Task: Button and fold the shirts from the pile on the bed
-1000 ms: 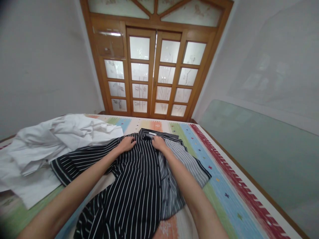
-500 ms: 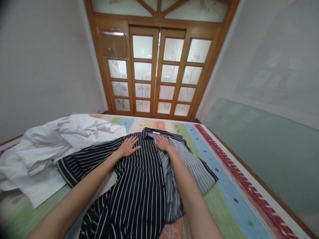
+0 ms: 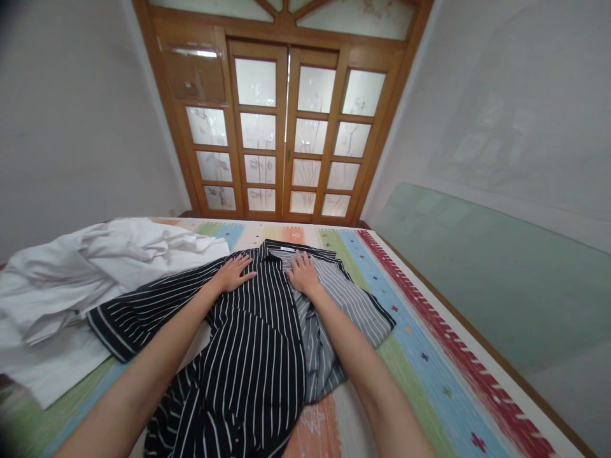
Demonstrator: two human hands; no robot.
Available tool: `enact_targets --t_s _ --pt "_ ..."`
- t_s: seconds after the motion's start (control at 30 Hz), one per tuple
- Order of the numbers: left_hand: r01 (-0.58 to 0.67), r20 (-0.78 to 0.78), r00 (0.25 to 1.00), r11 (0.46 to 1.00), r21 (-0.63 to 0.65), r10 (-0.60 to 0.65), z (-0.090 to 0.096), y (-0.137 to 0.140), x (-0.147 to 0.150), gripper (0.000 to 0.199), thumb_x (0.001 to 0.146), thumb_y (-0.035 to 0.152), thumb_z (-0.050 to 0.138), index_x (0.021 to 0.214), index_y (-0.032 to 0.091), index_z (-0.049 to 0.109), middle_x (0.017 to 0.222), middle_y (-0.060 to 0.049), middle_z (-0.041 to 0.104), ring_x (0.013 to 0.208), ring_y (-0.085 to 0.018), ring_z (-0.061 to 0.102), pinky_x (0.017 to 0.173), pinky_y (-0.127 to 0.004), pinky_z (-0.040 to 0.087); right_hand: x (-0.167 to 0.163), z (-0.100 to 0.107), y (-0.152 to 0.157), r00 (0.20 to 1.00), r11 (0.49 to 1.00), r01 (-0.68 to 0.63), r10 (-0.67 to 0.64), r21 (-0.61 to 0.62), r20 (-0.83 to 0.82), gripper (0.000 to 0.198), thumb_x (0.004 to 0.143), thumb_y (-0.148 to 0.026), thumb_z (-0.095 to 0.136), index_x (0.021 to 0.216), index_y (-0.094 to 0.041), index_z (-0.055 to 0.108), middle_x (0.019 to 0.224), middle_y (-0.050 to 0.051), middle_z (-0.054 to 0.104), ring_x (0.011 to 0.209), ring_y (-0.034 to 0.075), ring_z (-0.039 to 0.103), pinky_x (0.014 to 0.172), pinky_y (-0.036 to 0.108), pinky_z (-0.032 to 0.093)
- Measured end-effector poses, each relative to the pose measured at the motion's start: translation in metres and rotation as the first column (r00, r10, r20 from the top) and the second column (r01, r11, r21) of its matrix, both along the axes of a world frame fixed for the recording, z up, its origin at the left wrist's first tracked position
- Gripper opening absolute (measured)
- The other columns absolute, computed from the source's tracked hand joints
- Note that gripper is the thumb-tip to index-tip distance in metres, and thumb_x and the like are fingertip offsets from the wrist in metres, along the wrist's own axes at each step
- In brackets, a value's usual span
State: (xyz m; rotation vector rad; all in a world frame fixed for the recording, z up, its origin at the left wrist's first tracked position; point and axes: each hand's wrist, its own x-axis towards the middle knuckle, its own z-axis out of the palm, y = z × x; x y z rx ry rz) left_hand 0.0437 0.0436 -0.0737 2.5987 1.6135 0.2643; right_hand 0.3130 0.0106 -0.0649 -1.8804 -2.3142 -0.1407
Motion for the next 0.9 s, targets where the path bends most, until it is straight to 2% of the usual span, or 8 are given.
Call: enact_targets --t_s 0.13,0.3,0.37,0.5,0.6,0.7,0.8,0.9 --pt "0.0 0.003 1.0 0.984 0.179 -0.001 0.003 -0.009 -0.001 0.057 0.095 0.048 0.037 0.133 0.009 0.056 0.147 -0.016 0.047 0.143 -0.032 0.031 0.116 -0.047 0.027 0.04 0.017 -0.03 0.989 0.992 0.122 -0.118 0.04 -0.093 0.066 0.098 -0.046 0.03 0.152 -0.007 0.03 0.161 0.016 0.019 0.148 0.035 0.014 0.117 0.049 0.016" --pt "0.046 -0.025 0.999 0.924 0.38 -0.04 0.01 -0.024 0.001 0.034 0.091 0.018 0.039 0.111 0.009 0.066 0.132 -0.02 0.059 0.134 -0.03 0.044 0.109 -0.045 0.04 0.131 0.038 -0.078 0.953 0.957 0.289 -0.288 -0.008 -0.089 0.05 0.096 -0.037 0.038 0.127 -0.005 0.06 0.133 0.024 0.058 0.13 0.032 0.049 0.108 0.041 0.033" --pt "0.077 -0.059 0.997 0.923 0.378 -0.059 0.013 -0.032 0.002 0.032 0.09 0.014 0.039 0.107 0.011 0.066 0.126 -0.019 0.062 0.129 -0.03 0.049 0.104 -0.044 0.044 0.163 0.038 -0.1 0.942 0.94 0.328 -0.333 -0.095 -0.045 0.043 0.095 -0.036 0.037 0.103 -0.01 0.071 0.109 0.021 0.07 0.107 0.03 0.064 0.094 0.038 0.044" --pt "0.054 -0.031 0.998 0.954 0.294 -0.046 0.019 -0.052 0.001 0.027 0.09 0.018 0.042 0.103 0.015 0.065 0.114 -0.014 0.067 0.112 -0.027 0.059 0.097 -0.041 0.048 0.198 0.024 -0.141 0.906 0.894 0.412 -0.422 -0.174 -0.022 0.034 0.089 -0.04 0.048 0.085 -0.015 0.071 0.091 0.015 0.074 0.089 0.027 0.068 0.077 0.032 0.048" --pt "0.017 0.053 0.998 0.966 0.258 -0.032 0.025 -0.071 -0.002 0.027 0.089 0.023 0.044 0.104 0.016 0.065 0.117 -0.014 0.066 0.112 -0.027 0.058 0.098 -0.041 0.047 0.202 0.017 -0.16 0.896 0.9 0.383 -0.417 -0.207 -0.157 0.031 0.082 -0.047 0.058 0.079 -0.018 0.068 0.085 0.011 0.073 0.082 0.025 0.068 0.072 0.03 0.048" --pt "0.006 0.16 0.986 0.973 0.232 -0.044 0.032 -0.096 -0.009 0.027 0.088 0.026 0.045 0.102 0.017 0.066 0.115 -0.012 0.068 0.112 -0.027 0.058 0.101 -0.042 0.045 0.195 0.018 -0.173 0.874 0.951 0.221 -0.292 -0.217 -0.388 0.039 0.072 -0.058 0.064 0.062 -0.021 0.06 0.068 0.004 0.067 0.069 0.022 0.062 0.064 0.03 0.047" --pt "-0.001 0.267 0.962 0.977 0.213 -0.057 0.04 -0.127 -0.023 0.025 0.086 0.028 0.044 0.097 0.019 0.066 0.106 -0.009 0.069 0.106 -0.025 0.059 0.1 -0.041 0.045 0.187 0.024 -0.183 0.737 0.984 0.128 -0.176 -0.122 -0.653 0.047 0.066 -0.067 0.065 0.056 -0.022 0.055 0.061 0.0 0.06 0.064 0.02 0.057 0.063 0.031 0.046" --pt "-0.011 0.326 0.945 0.992 0.123 -0.03 0.05 -0.165 -0.046 0.026 0.086 0.034 0.046 0.092 0.019 0.066 0.098 -0.008 0.069 0.097 -0.024 0.061 0.094 -0.041 0.048 0.181 0.029 -0.192 0.52 0.979 0.201 -0.126 -0.022 -0.845 0.047 0.066 -0.067 0.068 0.066 -0.021 0.062 0.07 0.001 0.064 0.073 0.02 0.06 0.071 0.032 0.049"
